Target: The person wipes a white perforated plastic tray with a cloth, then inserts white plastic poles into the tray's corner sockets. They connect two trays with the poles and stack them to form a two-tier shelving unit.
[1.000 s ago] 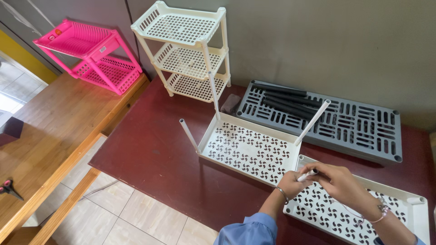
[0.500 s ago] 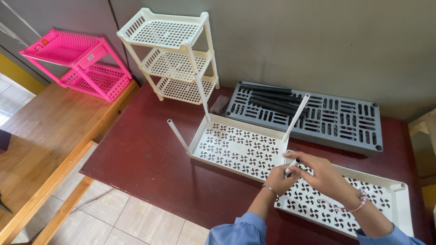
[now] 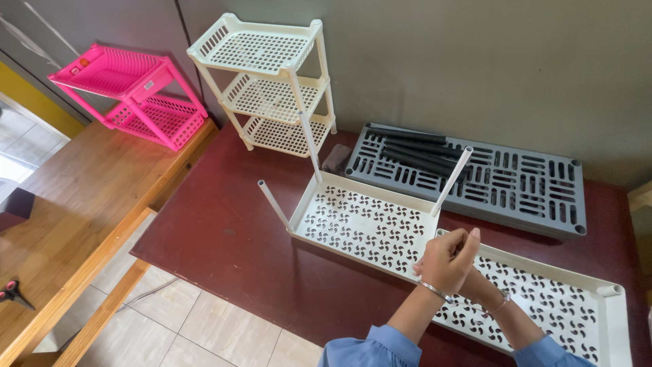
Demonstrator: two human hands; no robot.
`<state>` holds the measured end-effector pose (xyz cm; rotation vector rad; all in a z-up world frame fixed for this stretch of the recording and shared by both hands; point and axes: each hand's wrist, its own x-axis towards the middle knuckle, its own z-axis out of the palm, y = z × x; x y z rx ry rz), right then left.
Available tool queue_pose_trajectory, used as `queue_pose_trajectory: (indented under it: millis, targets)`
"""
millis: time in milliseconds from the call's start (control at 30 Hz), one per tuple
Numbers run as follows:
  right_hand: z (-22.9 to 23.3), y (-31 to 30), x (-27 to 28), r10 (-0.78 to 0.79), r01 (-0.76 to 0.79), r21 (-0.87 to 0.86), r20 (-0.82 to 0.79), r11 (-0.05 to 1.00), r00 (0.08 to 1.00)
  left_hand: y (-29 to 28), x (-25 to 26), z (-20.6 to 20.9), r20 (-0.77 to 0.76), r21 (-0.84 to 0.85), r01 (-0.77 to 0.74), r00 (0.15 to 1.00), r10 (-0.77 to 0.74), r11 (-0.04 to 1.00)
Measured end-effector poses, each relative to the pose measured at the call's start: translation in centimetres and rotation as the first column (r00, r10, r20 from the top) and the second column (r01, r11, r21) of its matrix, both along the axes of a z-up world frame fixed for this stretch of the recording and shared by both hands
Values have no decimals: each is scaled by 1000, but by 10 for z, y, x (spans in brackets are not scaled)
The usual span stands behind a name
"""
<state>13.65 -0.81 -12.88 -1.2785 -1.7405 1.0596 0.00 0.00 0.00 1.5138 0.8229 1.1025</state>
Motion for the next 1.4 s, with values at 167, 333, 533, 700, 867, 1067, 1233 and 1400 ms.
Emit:
queue_pose_trajectory:
  millis: [167, 333, 533, 700, 867, 1067, 1233, 1400]
  targets:
    - [-77, 17, -16, -396, 446, -134, 288, 885, 872, 2, 5, -14, 71, 10, 42, 997, -43, 999]
    - [-113, 15, -18, -403, 366, 548, -56, 752, 913, 13, 2, -21, 93, -18, 197, 976, -195, 980]
    - [-127, 10, -26, -576, 525, 433, -15, 733, 817, 17, 3, -34, 64, 77, 280, 957, -285, 957]
    - [-138, 7, -27, -558, 574, 346, -154, 743, 815, 13, 1, -38, 83, 53, 290, 952, -294, 956]
    - [-144, 10, -21, -550, 544, 328, -81, 772, 831, 10, 2, -39, 62, 102, 235, 968, -242, 967]
    - [-138, 13, -24, -608, 536, 450, 21, 715, 793, 11, 2, -40, 95, 127, 212, 970, -225, 969]
    - [-123, 15, -18, -430, 453, 317, -145, 833, 891, 19, 1, -41, 169, 4, 287, 944, -284, 958]
    - [-111, 14, -6, -206, 238, 175, -182, 955, 962, 31, -6, -40, 320, -99, 492, 839, -440, 865]
